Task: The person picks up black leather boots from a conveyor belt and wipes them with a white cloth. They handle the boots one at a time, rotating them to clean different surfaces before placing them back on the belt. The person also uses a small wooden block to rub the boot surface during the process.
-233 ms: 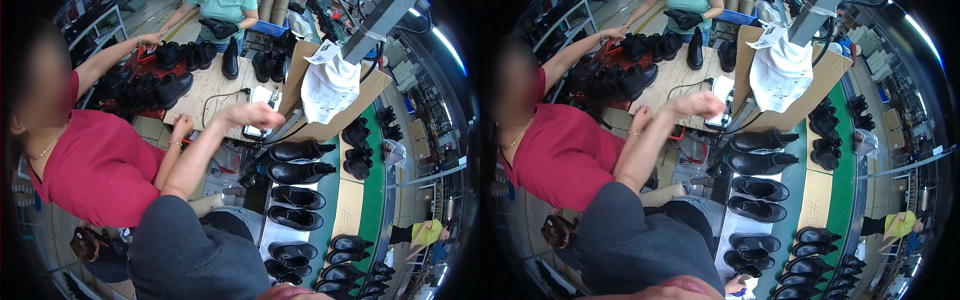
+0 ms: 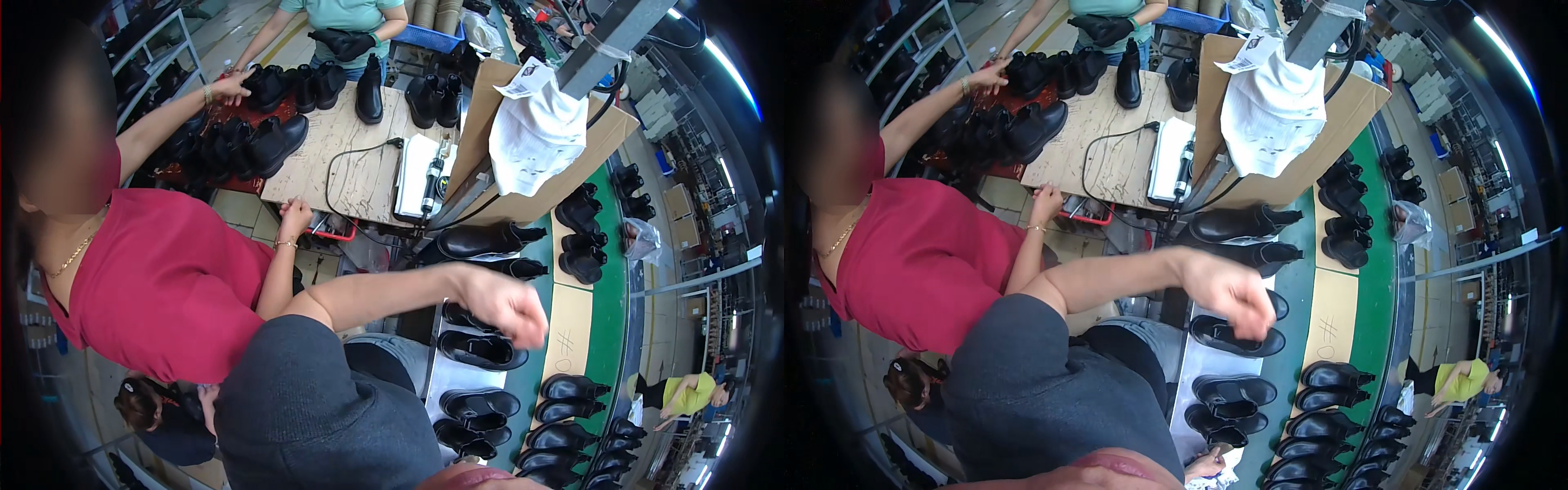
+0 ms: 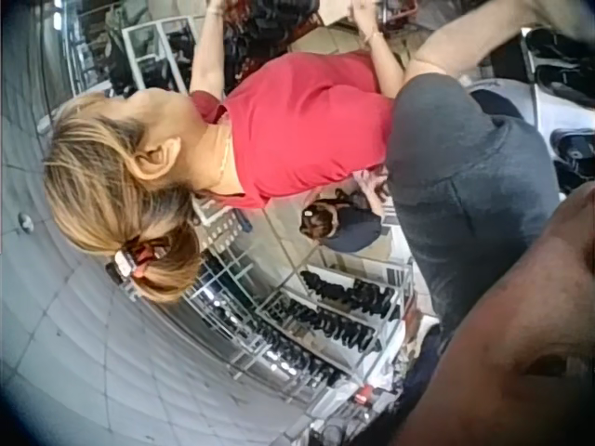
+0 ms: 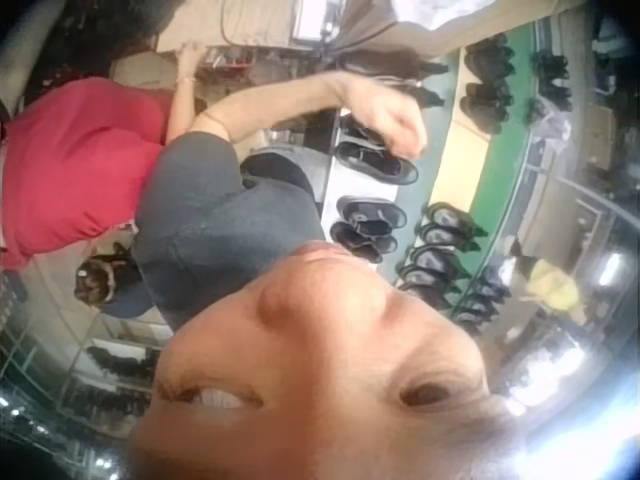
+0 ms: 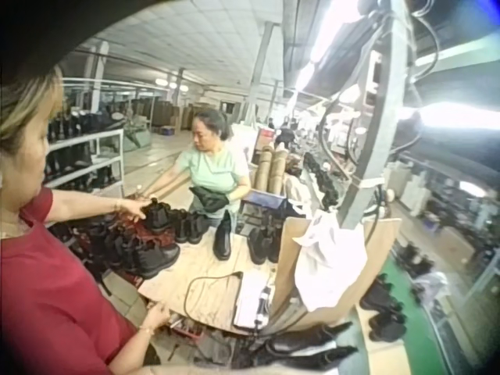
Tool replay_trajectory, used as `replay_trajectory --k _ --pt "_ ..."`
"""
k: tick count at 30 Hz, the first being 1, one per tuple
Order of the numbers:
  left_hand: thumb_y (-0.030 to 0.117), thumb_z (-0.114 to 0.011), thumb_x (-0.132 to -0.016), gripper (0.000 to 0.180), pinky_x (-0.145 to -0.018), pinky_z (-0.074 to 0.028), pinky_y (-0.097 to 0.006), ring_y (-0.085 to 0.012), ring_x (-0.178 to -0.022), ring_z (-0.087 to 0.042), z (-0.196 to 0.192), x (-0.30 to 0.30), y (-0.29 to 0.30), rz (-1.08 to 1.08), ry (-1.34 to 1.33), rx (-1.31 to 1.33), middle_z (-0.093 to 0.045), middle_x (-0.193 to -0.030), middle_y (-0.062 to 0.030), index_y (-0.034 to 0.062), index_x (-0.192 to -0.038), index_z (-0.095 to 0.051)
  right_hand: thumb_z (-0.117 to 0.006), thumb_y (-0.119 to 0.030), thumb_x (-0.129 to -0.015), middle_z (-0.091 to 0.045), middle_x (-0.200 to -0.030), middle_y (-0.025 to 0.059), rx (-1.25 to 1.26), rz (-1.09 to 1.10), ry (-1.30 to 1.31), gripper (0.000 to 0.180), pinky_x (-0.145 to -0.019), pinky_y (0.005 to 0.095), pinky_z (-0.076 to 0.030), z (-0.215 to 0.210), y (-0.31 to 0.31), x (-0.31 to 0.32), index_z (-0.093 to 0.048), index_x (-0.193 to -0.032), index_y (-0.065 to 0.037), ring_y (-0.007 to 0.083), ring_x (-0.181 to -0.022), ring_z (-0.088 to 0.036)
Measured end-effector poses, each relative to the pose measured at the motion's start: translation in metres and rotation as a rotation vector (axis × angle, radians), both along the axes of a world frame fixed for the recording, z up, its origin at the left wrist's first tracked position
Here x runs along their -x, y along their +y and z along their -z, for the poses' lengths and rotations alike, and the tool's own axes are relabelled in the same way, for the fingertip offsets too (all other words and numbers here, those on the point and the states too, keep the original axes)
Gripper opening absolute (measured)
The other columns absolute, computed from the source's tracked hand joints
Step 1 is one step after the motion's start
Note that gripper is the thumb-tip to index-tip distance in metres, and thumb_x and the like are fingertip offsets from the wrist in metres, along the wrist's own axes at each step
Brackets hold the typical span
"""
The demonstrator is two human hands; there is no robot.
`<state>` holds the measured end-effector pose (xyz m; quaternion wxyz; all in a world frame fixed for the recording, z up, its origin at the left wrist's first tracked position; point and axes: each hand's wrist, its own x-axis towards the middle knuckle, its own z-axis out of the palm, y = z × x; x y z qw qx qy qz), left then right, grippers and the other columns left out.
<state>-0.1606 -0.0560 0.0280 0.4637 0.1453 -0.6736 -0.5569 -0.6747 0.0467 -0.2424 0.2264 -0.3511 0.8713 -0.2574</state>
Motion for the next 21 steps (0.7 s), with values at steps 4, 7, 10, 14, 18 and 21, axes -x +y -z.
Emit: replay_trajectory --k 4,7,10,14,18,21 --pt "0.024 -0.050 -0.099 0.035 -0.060 -0.038 -0.026 -0.0086 -0.063 -0.042 -0.001 0.048 -0.003 0.225 0.040 0.008 -0.047 -0.066 0.0014 0.0005 -0.074 -0.053 -0.067 -0.025 -0.086 -0.057 -0.069 0.0141 0.094 0.001 0.092 0.036 -0.037 0.0306 -0.039 -0.009 0.006 0.000 -0.052 -0.103 0.003 0.0195 -0.046 -0.051" --pt "0.027 -0.050 -0.099 0.036 -0.058 -0.035 -0.025 -0.0078 -0.061 -0.040 0.012 0.068 0.002 0.229 0.113 -0.086 -0.045 -0.065 0.0023 0.0015 -0.074 -0.053 -0.067 -0.023 -0.086 -0.060 -0.074 0.0165 0.041 -0.059 0.253 0.039 -0.043 0.0329 -0.047 -0.038 0.009 0.003 -0.053 -0.108 0.005 0.0252 -0.057 -0.059" --pt "0.030 -0.050 -0.099 0.039 -0.054 -0.032 -0.024 -0.0069 -0.058 -0.037 0.008 0.071 0.022 0.228 0.254 -0.322 -0.042 -0.064 0.0030 0.0030 -0.072 -0.052 -0.068 -0.019 -0.082 -0.054 -0.094 0.0170 0.279 -0.322 0.303 0.050 -0.064 0.0355 -0.042 -0.118 -0.006 -0.040 -0.043 -0.120 0.003 0.0265 -0.081 -0.053" --pt "0.035 -0.044 -0.101 0.043 -0.052 -0.030 -0.024 -0.0083 -0.055 -0.035 0.018 0.109 0.035 0.193 0.726 -0.455 -0.040 -0.062 0.0021 0.0076 -0.067 -0.045 -0.069 -0.014 -0.078 -0.046 -0.122 0.0177 0.467 -0.951 0.006 0.071 -0.093 0.0388 -0.036 -0.259 -0.038 -0.161 -0.031 -0.136 0.001 0.0283 -0.113 -0.044" --pt "0.034 -0.041 -0.102 0.041 -0.061 -0.039 -0.024 -0.0092 -0.060 -0.045 0.041 0.122 0.044 0.164 0.934 -0.536 -0.048 -0.067 -0.0001 0.0071 -0.072 -0.049 -0.067 -0.010 -0.084 -0.058 -0.101 0.0133 0.410 -1.076 -0.456 0.038 -0.085 0.0312 -0.045 -0.234 -0.022 -0.253 -0.052 -0.116 0.006 0.0208 -0.094 -0.057" --pt "0.029 -0.045 -0.099 0.029 -0.078 -0.051 -0.031 -0.0203 -0.083 -0.065 0.086 0.067 0.056 -0.187 0.589 -0.431 -0.063 -0.095 -0.0121 0.0023 -0.100 -0.057 -0.055 -0.012 -0.095 -0.056 -0.088 0.0038 0.099 -0.950 -0.578 0.022 -0.071 0.0285 -0.044 -0.204 -0.011 -0.265 -0.055 -0.112 0.002 0.0128 -0.078 -0.051"
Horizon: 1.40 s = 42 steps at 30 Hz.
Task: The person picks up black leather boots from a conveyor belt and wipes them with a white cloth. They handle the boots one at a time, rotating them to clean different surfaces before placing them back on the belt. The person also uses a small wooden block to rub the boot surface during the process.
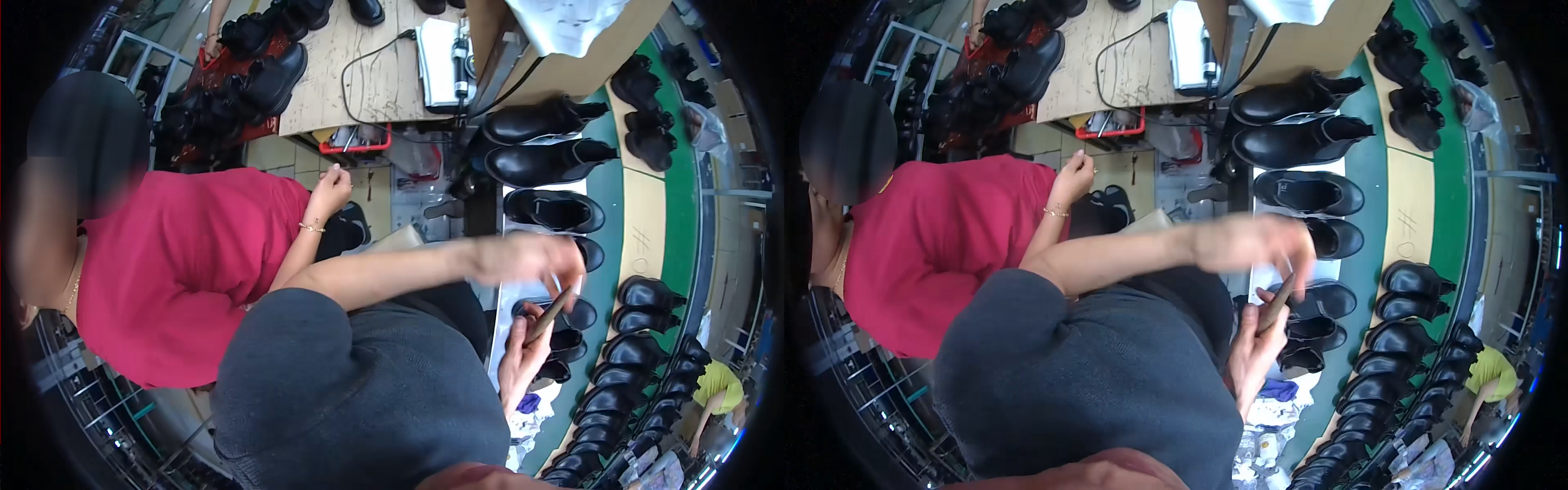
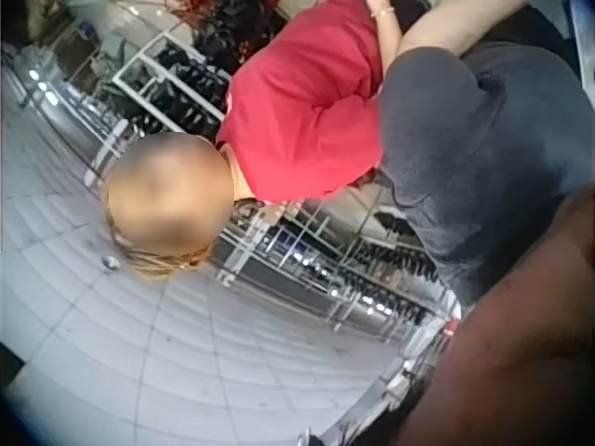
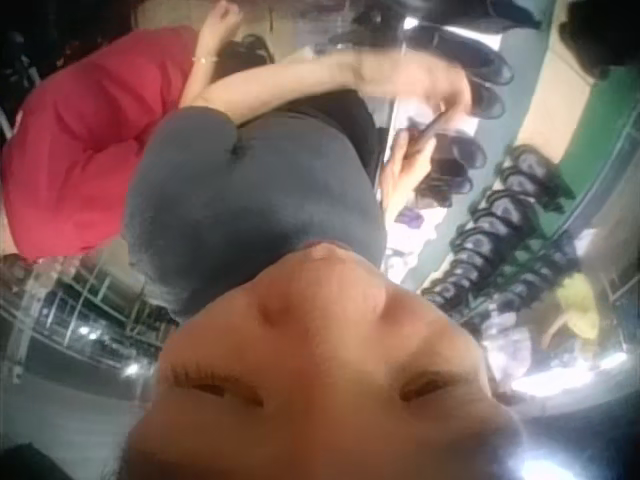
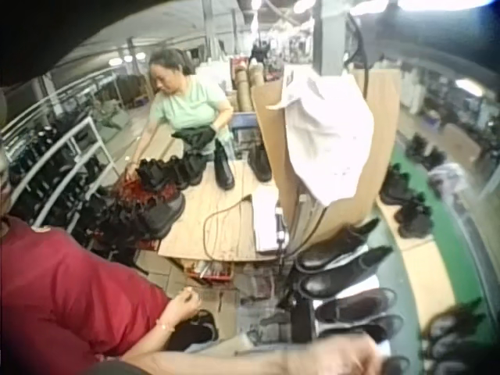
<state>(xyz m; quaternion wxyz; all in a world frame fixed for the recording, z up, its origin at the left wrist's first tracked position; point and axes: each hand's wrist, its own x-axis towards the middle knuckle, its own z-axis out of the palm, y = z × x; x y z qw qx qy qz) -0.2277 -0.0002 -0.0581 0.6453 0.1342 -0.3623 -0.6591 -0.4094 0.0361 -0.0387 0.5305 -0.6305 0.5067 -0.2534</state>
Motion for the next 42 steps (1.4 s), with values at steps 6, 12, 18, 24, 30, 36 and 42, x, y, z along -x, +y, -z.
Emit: replay_trajectory --k 6,12,18,24,30,36,42 --pt "0.015 -0.054 -0.083 0.065 -0.054 -0.053 -0.035 -0.0219 -0.067 -0.066 0.256 -0.178 0.065 -1.025 -1.151 -1.222 -0.064 -0.079 -0.0166 0.0091 -0.141 -0.026 -0.049 -0.020 -0.098 -0.048 -0.070 -0.0055 -0.113 0.105 0.033 0.029 -0.051 0.0188 -0.028 0.019 -0.015 0.064 -0.054 -0.120 -0.002 0.0018 -0.056 -0.035" --pt "0.014 -0.062 -0.074 0.110 -0.080 -0.053 -0.046 -0.0377 -0.086 -0.066 0.335 -0.234 0.116 -0.451 -1.412 -1.729 -0.065 -0.100 -0.0246 0.0330 -0.148 0.017 -0.049 -0.014 -0.094 -0.064 -0.093 0.0145 -0.043 -0.114 0.310 0.036 -0.077 0.0331 -0.047 0.002 -0.029 0.001 -0.051 -0.128 -0.001 0.0195 -0.083 -0.060" --pt "0.029 -0.062 -0.075 0.101 -0.093 -0.046 -0.044 -0.0383 -0.102 -0.062 0.336 -0.222 0.117 -0.580 -1.450 -1.700 -0.062 -0.111 -0.0277 0.0129 -0.151 0.002 -0.056 -0.005 -0.089 -0.059 -0.111 0.0228 0.332 -0.875 0.043 0.051 -0.070 0.0438 -0.054 0.003 -0.033 -0.122 -0.039 -0.136 -0.004 0.0403 -0.088 -0.064" --pt "0.020 -0.066 -0.074 0.105 -0.080 -0.051 -0.048 -0.0396 -0.094 -0.064 0.326 -0.196 0.126 -0.726 -1.352 -1.591 -0.064 -0.104 -0.0247 0.0155 -0.150 0.006 -0.054 -0.011 -0.090 -0.062 -0.099 0.0259 0.274 -0.887 0.169 0.049 -0.067 0.0493 -0.053 0.046 -0.020 -0.132 -0.039 -0.136 -0.004 0.0439 -0.081 -0.062" --pt "0.016 -0.060 -0.078 0.070 -0.082 -0.048 -0.051 -0.0440 -0.092 -0.062 0.340 -0.121 0.102 -1.004 -1.319 -1.404 -0.063 -0.100 -0.0274 0.0049 -0.139 -0.027 -0.054 -0.021 -0.095 -0.063 -0.106 0.0258 -0.087 -0.584 0.171 0.042 -0.084 0.0376 -0.049 0.050 -0.022 -0.077 -0.049 -0.132 -0.004 0.0346 -0.097 -0.064" --pt "0.017 -0.063 -0.078 0.044 -0.078 -0.048 -0.047 -0.0395 -0.089 -0.062 0.317 -0.062 0.046 -0.597 -1.388 -1.133 -0.063 -0.093 -0.0238 0.0037 -0.117 -0.049 -0.050 -0.016 -0.097 -0.053 -0.071 -0.0020 -0.020 0.096 0.069 0.035 -0.057 0.0216 -0.037 0.055 -0.007 0.019 -0.054 -0.130 -0.002 0.0056 -0.062 -0.045" --pt "0.016 -0.067 -0.077 0.040 -0.067 -0.051 -0.037 -0.0273 -0.075 -0.063 0.342 -0.061 0.038 -0.346 -1.458 -0.766 -0.062 -0.090 -0.0185 -0.0003 -0.109 -0.050 -0.050 -0.017 -0.096 -0.051 -0.077 -0.0018 0.219 1.053 0.040 0.038 -0.062 0.0199 -0.040 0.033 0.008 0.150 -0.051 -0.130 0.000 0.0055 -0.068 -0.046"
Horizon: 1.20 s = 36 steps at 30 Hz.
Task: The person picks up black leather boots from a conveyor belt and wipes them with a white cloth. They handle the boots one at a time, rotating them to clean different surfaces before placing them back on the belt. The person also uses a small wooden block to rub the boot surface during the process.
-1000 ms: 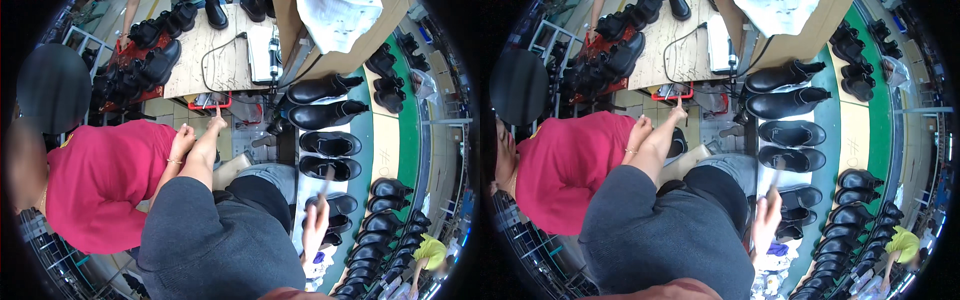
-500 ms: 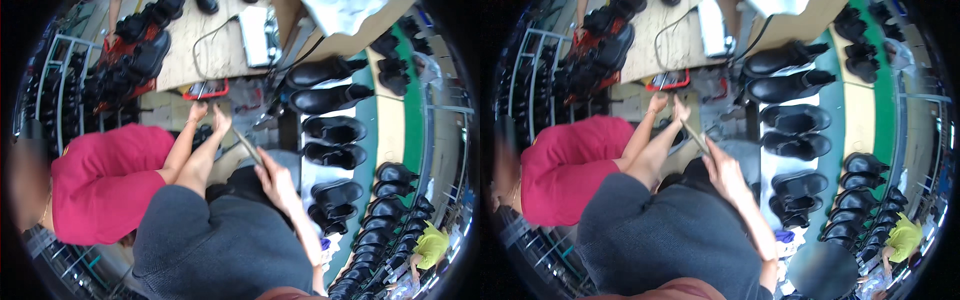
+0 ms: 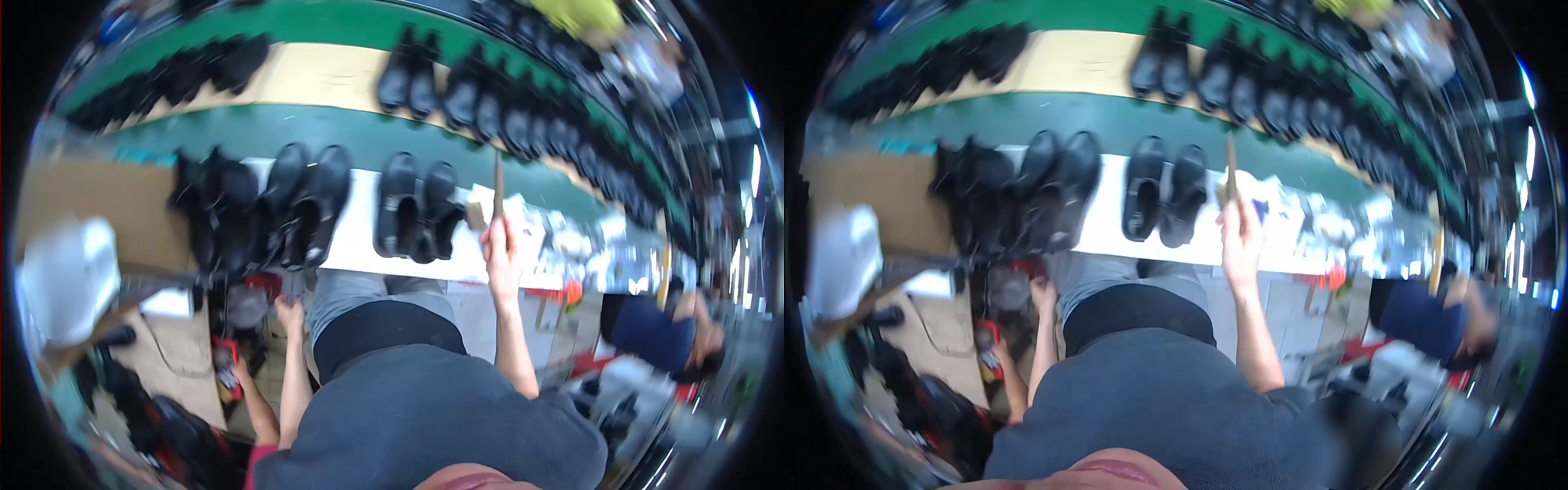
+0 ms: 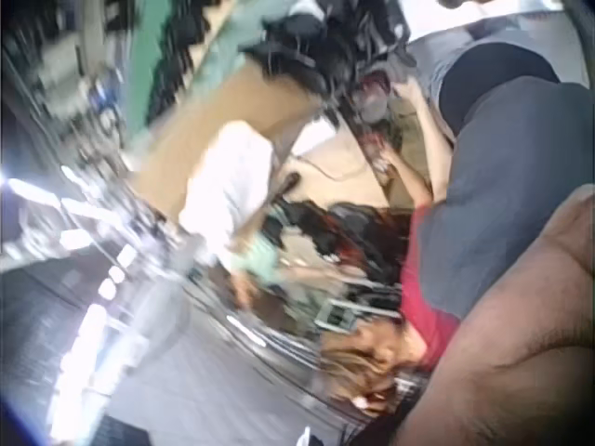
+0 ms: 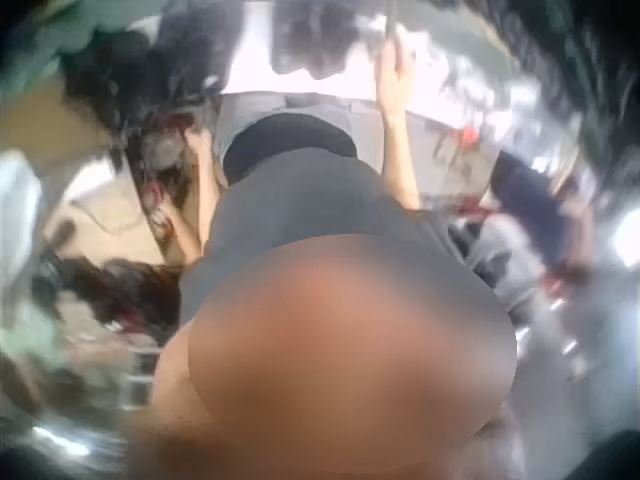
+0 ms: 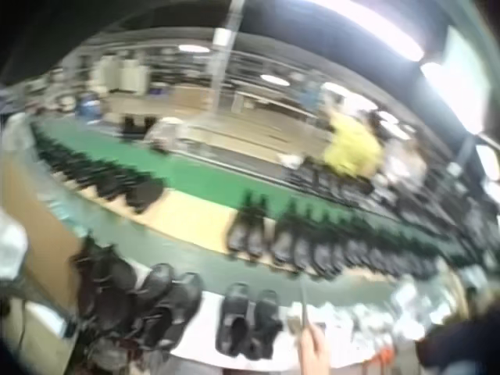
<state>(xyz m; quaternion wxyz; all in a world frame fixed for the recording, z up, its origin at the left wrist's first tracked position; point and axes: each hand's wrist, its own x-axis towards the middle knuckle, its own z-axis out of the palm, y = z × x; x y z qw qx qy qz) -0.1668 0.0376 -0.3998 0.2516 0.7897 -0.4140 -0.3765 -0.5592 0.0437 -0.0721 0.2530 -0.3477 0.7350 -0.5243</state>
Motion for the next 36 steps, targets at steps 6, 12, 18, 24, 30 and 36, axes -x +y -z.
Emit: replay_trajectory --k 6,12,18,24,30,36 --pt "0.014 -0.063 -0.084 0.021 -0.045 -0.044 -0.030 -0.0148 -0.055 -0.056 -0.046 -0.009 -0.011 0.196 0.107 -0.170 -0.060 -0.071 -0.0078 0.0025 -0.099 -0.056 -0.059 -0.017 -0.089 -0.062 -0.081 0.0070 -0.254 0.242 0.463 0.043 -0.052 0.0260 -0.045 0.125 0.070 0.127 -0.054 -0.126 0.003 0.0096 -0.059 -0.054" --pt "0.022 -0.064 -0.087 0.021 -0.054 -0.041 -0.026 -0.0072 -0.058 -0.052 -0.197 0.059 -0.034 0.679 0.062 -0.223 -0.058 -0.061 -0.0026 0.0001 -0.085 -0.063 -0.055 -0.017 -0.089 -0.059 -0.099 0.0240 -0.422 0.183 0.052 0.038 -0.071 0.0423 -0.050 0.177 0.040 0.094 -0.057 -0.123 0.001 0.0332 -0.079 -0.063" --pt "0.014 -0.052 -0.096 0.015 -0.061 -0.040 -0.020 -0.0038 -0.069 -0.048 -0.296 0.150 -0.077 0.756 0.487 -0.079 -0.052 -0.075 0.0021 0.0004 -0.098 -0.058 -0.055 -0.017 -0.091 -0.057 -0.097 0.0250 -0.522 0.296 0.598 0.040 -0.065 0.0429 -0.052 0.203 0.034 0.111 -0.052 -0.125 0.004 0.0311 -0.070 -0.064" --pt "0.040 -0.043 -0.099 0.046 -0.091 -0.042 -0.035 -0.0182 -0.110 -0.054 -0.208 0.204 -0.125 0.486 0.558 -0.058 -0.061 -0.112 -0.0095 0.0031 -0.126 -0.052 -0.054 -0.023 -0.092 -0.053 -0.107 0.0248 -0.600 0.180 0.844 0.044 -0.086 0.0447 -0.046 0.122 0.019 0.081 -0.048 -0.126 0.004 0.0408 -0.101 -0.054" --pt "0.058 -0.036 -0.095 0.067 -0.082 -0.038 -0.032 -0.0142 -0.090 -0.051 -0.170 0.228 -0.151 0.359 0.716 -0.417 -0.062 -0.097 -0.0038 0.0021 -0.125 -0.056 -0.036 -0.050 -0.098 -0.052 -0.129 0.0252 -0.432 0.058 -0.086 0.066 -0.103 0.0372 -0.036 0.184 -0.018 0.049 -0.047 -0.132 0.005 0.0327 -0.121 -0.050" --pt "0.040 -0.047 -0.096 0.047 -0.084 -0.041 -0.033 -0.0145 -0.088 -0.054 -0.232 0.231 -0.142 0.507 0.873 -0.135 -0.062 -0.096 -0.0049 0.0013 -0.122 -0.057 -0.037 -0.050 -0.099 -0.055 -0.126 0.0116 -0.119 0.059 -0.986 0.059 -0.095 0.0325 -0.045 0.170 -0.004 0.051 -0.047 -0.133 -0.003 0.0194 -0.113 -0.055"
